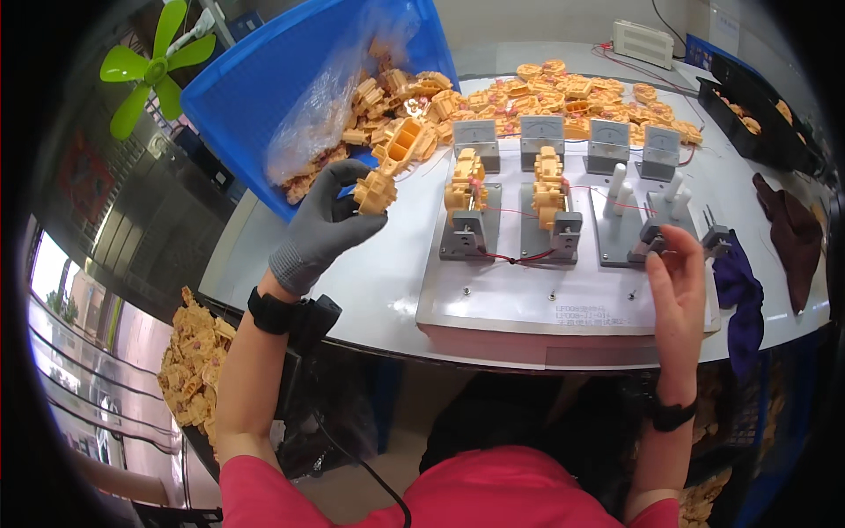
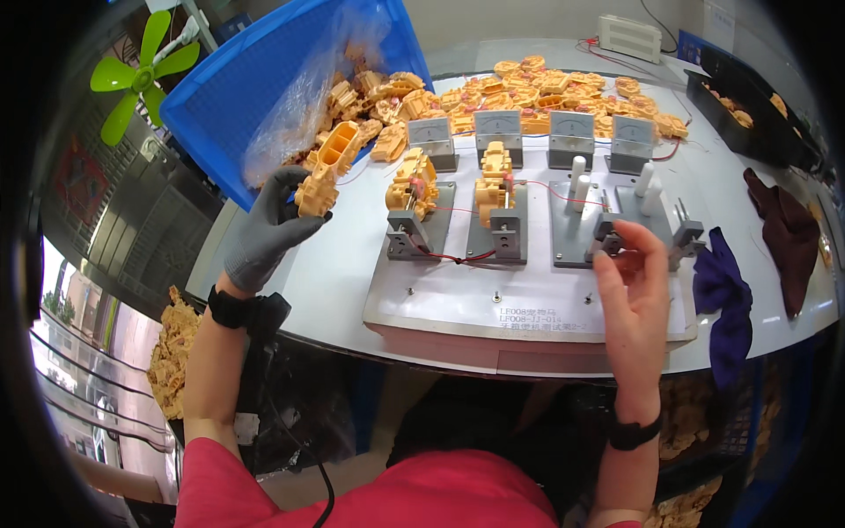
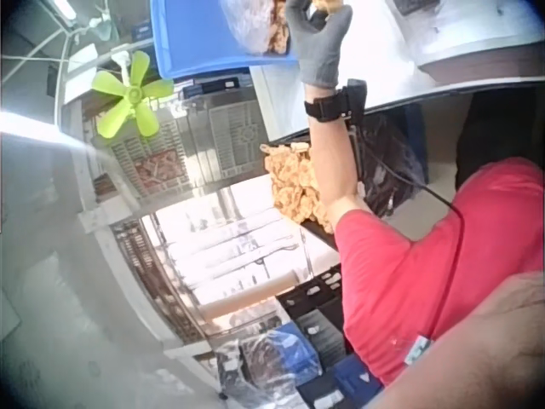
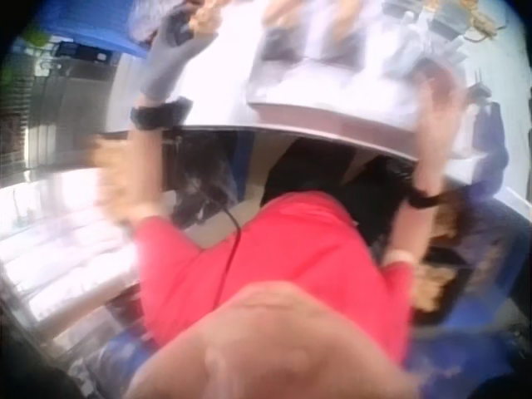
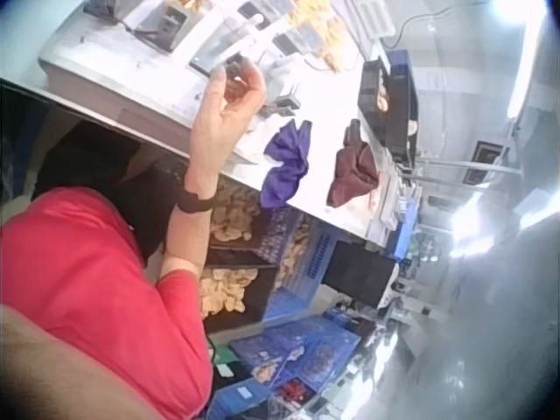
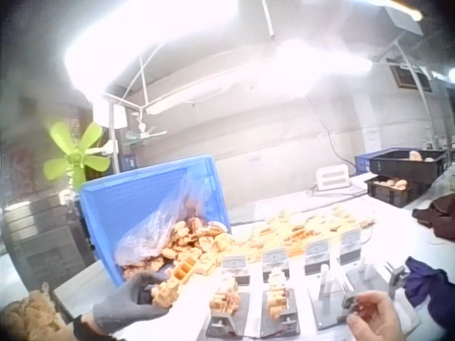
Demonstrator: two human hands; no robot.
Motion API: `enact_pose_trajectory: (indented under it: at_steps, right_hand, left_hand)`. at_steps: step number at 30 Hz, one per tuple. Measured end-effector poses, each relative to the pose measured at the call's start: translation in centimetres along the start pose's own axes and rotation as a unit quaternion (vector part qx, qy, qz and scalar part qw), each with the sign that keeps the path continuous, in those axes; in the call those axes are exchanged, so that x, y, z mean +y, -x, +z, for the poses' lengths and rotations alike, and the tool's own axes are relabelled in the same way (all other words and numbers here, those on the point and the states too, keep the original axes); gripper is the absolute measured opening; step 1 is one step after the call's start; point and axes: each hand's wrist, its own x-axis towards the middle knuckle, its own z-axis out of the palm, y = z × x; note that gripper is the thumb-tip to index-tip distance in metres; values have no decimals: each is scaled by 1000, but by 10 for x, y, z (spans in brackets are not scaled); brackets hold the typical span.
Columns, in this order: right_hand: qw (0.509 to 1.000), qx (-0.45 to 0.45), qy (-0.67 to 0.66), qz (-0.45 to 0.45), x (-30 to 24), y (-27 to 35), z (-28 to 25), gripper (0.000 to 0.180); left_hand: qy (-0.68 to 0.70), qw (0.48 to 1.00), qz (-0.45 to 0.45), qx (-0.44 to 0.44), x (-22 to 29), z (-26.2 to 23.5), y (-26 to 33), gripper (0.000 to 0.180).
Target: The person places beige plastic electrical components onto a white testing board with metal clamps and wires. They use their hands to position the items and connect red wires to the clamps. The person repeatedly handles the components, moving them between the board and nearby blue crates.
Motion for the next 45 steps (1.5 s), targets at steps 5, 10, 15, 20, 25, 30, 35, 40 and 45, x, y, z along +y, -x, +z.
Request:
enact_pose_trajectory:
  at_steps: [5, 10, 15, 20, 25, 30, 35, 40, 45]
  right_hand:
    - [998, 19, -56, -2, 15, -2, -1, 32]
    - [999, 5, -48, -13, 24, -2, -5, 34]
    - [999, 0, -45, -8, 18, 0, -7, 33]
    - [997, -5, -72, 3, 13, 1, -10, 27]
    - [998, -21, -60, -13, 16, 2, -15, 20]
    - [998, -12, -48, -35, 12, 2, -14, 21]
    - [998, -13, -48, -34, 10, 2, -14, 21]
    - [998, -10, -47, -40, 11, 2, -14, 21]
    - [998, -12, -47, -38, 10, 3, -14, 21]
  left_hand:
    - [33, 994, 36, -93, 38, 28, 4, 61]
    - [29, 986, 66, -150, 47, 49, -6, 60]
    - [37, 978, 75, -191, 56, 71, -15, 54]
    - [-26, 969, 128, -208, 56, 80, -23, 52]
    - [-168, 944, 216, -186, 58, 88, -34, 51]
    - [-320, 887, 300, -142, 66, 101, -45, 50]
    - [-417, 821, 369, -128, 75, 112, -54, 47]
    - [-443, 785, 406, -149, 82, 126, -68, 44]
    - [-485, 775, 373, -160, 90, 141, -81, 45]
